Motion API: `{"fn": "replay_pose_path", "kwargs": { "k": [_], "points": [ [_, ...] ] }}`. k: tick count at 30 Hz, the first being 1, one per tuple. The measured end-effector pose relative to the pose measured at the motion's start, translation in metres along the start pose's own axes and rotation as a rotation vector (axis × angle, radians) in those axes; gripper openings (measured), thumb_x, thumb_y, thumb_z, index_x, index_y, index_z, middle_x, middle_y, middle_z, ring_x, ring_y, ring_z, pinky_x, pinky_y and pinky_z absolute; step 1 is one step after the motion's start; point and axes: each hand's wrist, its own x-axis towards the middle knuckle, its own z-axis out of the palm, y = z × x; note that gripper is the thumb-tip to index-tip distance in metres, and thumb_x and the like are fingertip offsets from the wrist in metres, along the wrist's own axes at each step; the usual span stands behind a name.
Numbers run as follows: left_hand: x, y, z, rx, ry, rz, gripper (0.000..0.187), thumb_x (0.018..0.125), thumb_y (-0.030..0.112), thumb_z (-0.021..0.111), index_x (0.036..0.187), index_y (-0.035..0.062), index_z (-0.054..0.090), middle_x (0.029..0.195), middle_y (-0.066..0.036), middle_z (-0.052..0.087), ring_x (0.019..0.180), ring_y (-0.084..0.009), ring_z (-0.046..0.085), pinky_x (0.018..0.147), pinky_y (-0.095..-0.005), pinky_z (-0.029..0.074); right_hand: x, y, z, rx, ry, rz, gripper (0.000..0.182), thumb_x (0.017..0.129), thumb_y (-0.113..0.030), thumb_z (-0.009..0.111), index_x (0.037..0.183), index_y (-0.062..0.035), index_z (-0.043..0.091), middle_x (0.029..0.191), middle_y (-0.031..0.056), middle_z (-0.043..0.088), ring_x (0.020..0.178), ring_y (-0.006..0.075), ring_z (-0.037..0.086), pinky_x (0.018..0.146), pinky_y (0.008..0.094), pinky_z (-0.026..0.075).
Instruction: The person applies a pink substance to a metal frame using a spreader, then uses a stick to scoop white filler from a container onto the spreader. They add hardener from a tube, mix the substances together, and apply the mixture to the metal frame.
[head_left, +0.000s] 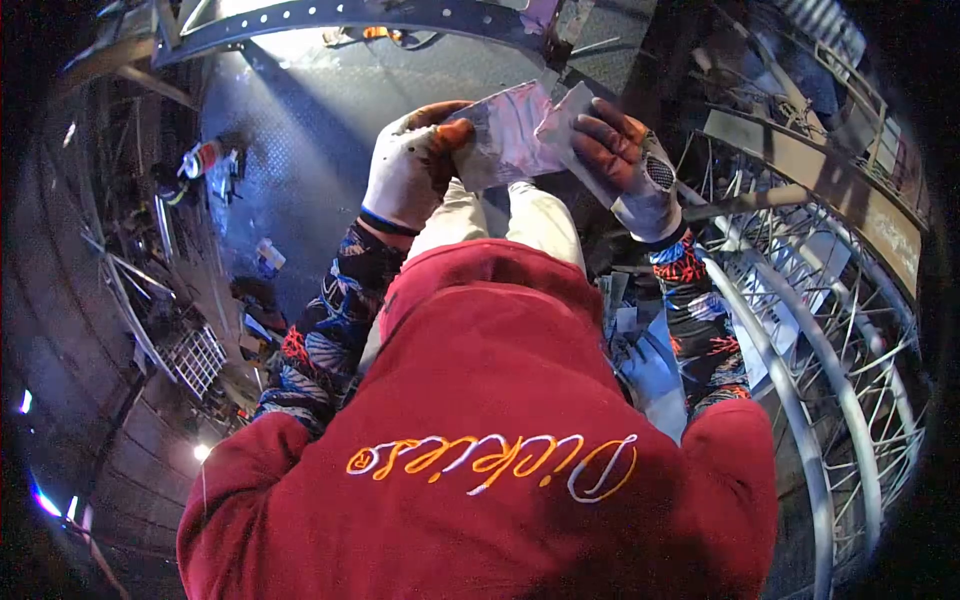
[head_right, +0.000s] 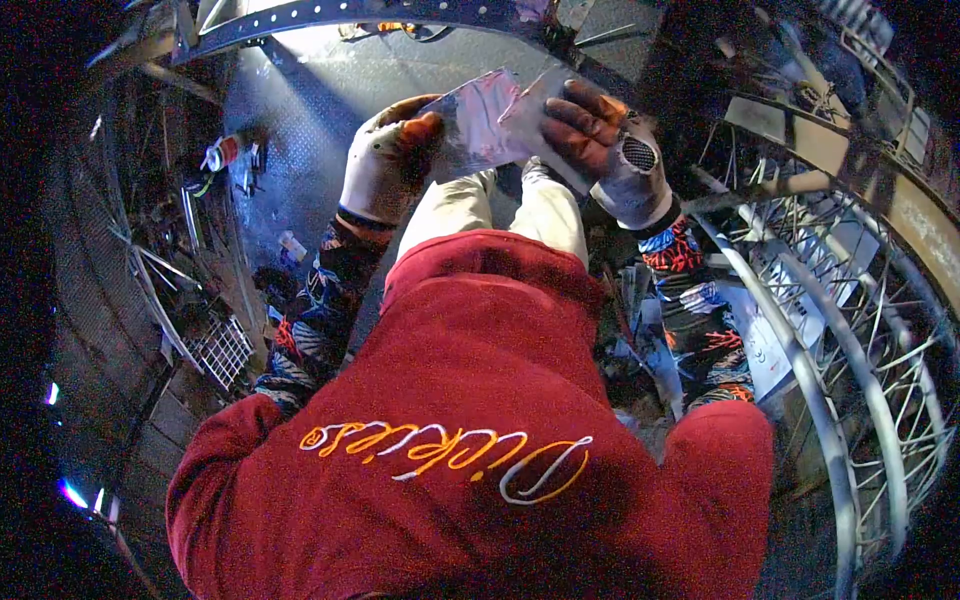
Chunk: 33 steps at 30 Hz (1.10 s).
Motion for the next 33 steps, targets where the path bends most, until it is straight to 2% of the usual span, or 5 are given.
{"fn": "replay_pose_path", "kwargs": {
  "k": [16,18,20,24,33],
  "points": [
    [0.008,0.004,-0.013,0.147,-0.053,0.113,0.04,0.089,0.012,0.064,0.123,-0.0094,0.055,0.105,-0.014,0.067,0.085,-0.0209,0.067,0.077,-0.0319,0.056,-0.025,0.003,-0.022,-1.259,0.565,-0.369,0.033,0.091,-0.005,0.055,0.124,-0.0002,0.059,0.11,0.0088,0.068,0.092,0.0156,0.067,0.08,0.0299,0.053],
    [0.006,0.003,-0.011,0.246,-0.036,0.164,0.041,0.09,0.012,0.063,0.124,-0.0095,0.055,0.108,-0.015,0.067,0.089,-0.0215,0.068,0.077,-0.0321,0.057,-0.025,0.005,-0.023,-0.487,0.616,-0.228,0.031,0.085,-0.007,0.059,0.115,-0.0025,0.065,0.1,0.0017,0.069,0.079,0.0128,0.064,0.072,0.0264,0.05],
    [0.008,0.0,-0.006,0.314,-0.012,0.234,0.041,0.09,0.012,0.064,0.124,-0.0094,0.055,0.111,-0.015,0.066,0.09,-0.0218,0.068,0.075,-0.0318,0.058,-0.053,0.011,-0.021,-2.244,0.394,-0.616,0.026,0.086,-0.018,0.069,0.106,-0.0014,0.065,0.109,0.0067,0.069,0.086,0.019,0.067,0.079,0.0297,0.053],
    [0.016,-0.014,0.001,0.35,0.048,0.313,0.033,0.089,0.009,0.066,0.117,-0.0075,0.062,0.1,-0.009,0.069,0.08,-0.0137,0.065,0.068,-0.0275,0.056,-0.048,0.04,-0.012,-0.347,0.437,-0.282,0.038,0.09,-0.02,0.064,0.123,-0.003,0.055,0.115,0.0105,0.065,0.099,0.0269,0.067,0.08,0.0415,0.058],
    [0.019,-0.032,0.029,0.342,-0.024,0.373,0.031,0.089,-0.002,0.058,0.119,-0.0072,0.061,0.107,-0.01,0.068,0.094,-0.0152,0.065,0.083,-0.0276,0.053,-0.037,0.063,0.008,0.033,0.575,-0.212,0.038,0.094,-0.023,0.058,0.123,0.0018,0.054,0.114,0.0135,0.064,0.099,0.0273,0.067,0.081,0.0405,0.059]
  ]
}}
